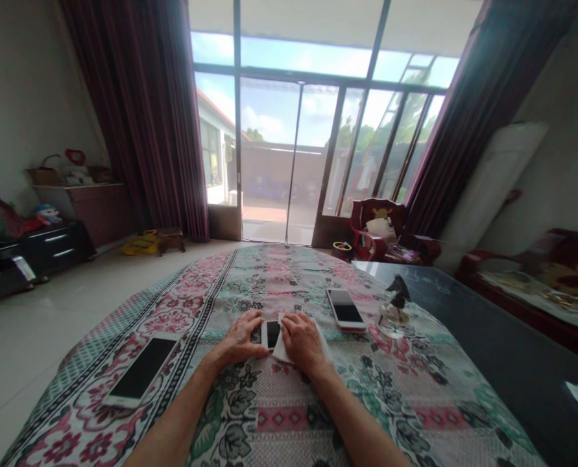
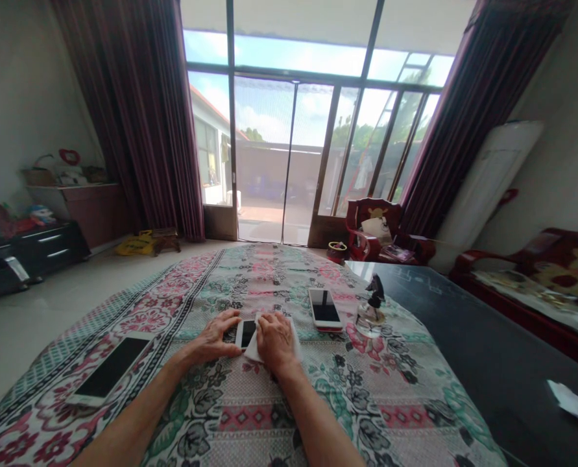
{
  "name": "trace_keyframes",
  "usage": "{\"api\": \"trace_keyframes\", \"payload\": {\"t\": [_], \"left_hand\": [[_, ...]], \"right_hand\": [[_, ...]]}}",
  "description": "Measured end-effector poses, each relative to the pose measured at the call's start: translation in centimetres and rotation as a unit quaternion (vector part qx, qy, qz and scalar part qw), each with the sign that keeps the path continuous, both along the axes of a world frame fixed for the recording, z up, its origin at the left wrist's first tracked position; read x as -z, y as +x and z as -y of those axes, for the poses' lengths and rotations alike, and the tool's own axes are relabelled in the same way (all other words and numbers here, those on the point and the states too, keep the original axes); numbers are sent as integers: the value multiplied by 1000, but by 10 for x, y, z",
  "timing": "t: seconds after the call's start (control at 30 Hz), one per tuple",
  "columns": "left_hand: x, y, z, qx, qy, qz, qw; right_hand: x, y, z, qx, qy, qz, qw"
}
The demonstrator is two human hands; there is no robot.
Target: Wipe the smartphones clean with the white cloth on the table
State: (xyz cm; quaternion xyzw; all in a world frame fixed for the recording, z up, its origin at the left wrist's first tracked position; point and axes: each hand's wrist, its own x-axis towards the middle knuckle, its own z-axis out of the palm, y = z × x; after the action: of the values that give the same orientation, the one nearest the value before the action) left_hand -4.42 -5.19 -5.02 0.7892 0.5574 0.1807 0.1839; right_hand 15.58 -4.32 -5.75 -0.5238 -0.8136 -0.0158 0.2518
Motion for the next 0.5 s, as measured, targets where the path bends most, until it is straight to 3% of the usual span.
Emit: {"api": "trace_keyframes", "payload": {"t": [0.13,0.37,0.5], "left_hand": [[0,0,0,0,4,6,1000],[10,-2,-3,3,26,13,1000],[13,-2,-5,-1,31,20,999]], "right_hand": [[4,4,0,22,11,-15,1000],[3,-21,19,-100,15,-14,995],[-3,-19,17,-76,-3,-9,997]]}}
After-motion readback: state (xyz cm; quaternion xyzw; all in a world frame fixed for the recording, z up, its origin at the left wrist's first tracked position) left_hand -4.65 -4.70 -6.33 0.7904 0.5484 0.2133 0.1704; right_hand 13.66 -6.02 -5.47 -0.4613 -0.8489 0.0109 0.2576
